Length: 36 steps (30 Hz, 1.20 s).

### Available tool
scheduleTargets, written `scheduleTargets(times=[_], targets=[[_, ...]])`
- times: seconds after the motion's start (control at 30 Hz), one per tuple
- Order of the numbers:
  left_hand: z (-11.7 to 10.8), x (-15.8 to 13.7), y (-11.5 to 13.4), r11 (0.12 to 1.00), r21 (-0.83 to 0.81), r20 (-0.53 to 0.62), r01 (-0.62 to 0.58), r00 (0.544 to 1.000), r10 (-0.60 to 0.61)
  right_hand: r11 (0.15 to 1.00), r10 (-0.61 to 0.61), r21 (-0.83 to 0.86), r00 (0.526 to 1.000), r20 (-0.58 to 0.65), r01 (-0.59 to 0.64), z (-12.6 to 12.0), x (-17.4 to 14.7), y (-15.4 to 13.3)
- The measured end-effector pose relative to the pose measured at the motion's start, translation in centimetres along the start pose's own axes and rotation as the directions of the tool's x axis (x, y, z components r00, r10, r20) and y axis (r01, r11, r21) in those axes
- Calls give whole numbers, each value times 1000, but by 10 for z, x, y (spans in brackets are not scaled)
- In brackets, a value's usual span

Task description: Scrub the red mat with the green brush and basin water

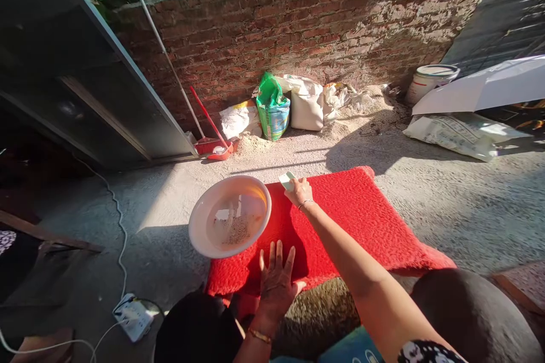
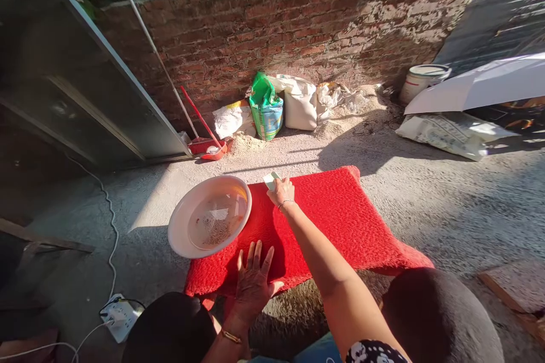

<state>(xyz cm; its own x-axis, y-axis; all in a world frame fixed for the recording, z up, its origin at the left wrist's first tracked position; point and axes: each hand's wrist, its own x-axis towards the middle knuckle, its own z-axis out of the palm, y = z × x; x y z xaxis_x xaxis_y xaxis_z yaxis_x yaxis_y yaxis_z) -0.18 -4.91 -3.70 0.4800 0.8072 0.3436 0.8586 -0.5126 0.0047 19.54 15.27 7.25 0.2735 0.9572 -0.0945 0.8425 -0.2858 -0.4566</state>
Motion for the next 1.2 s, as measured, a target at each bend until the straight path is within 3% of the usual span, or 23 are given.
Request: scheduleTargets(times=[0.1,0.2,0.3,0.4,0.47,0.57,0.63,0.7,0.8,0.93,1.0,1.13,1.2], targets=[[3,-1,-1,1000,13,5,-9,1000,9,999,26,-21,1000,13,-25,-5,3,13],[10,-2,-3,998,40,-5,-40,999,41,989,135,-52,991,-24,-136,-32,8,59],[15,-1,-4,997,61,-17,-44,999,45,941,327,-48,938,-117,-334,-64,8,108],[15,0,-4,996,86,2,-24,1000,23,893,441,-9,878,-186,-450,-75,-1,131],[15,0,-5,994,110,33,-20,999,17,922,380,-4,908,-178,-387,-66,-11,124],[14,1,-8,989,145,55,-24,998,16,985,167,-32,981,-102,-171,-39,-24,92],[14,2,-10,987,155,53,-37,998,29,996,55,-68,997,-56,-59,-26,-29,74],[14,3,-12,988,145,46,-45,998,39,995,27,-95,999,-45,-32,-25,-29,71],[12,4,-10,992,123,37,-23,999,19,984,148,-89,986,-74,-154,-46,-25,99],[7,5,-5,995,99,42,-6,999,2,907,409,-37,899,-157,-419,-78,-25,145],[5,6,-4,997,75,39,3,999,-6,905,415,-27,893,-175,-425,-76,-33,148],[-1,8,-4,998,58,80,20,996,-25,987,157,-17,981,-109,-160,-42,-55,113],[-3,9,-4,998,60,105,27,994,-33,999,17,-29,998,-53,-19,-27,-64,96]])
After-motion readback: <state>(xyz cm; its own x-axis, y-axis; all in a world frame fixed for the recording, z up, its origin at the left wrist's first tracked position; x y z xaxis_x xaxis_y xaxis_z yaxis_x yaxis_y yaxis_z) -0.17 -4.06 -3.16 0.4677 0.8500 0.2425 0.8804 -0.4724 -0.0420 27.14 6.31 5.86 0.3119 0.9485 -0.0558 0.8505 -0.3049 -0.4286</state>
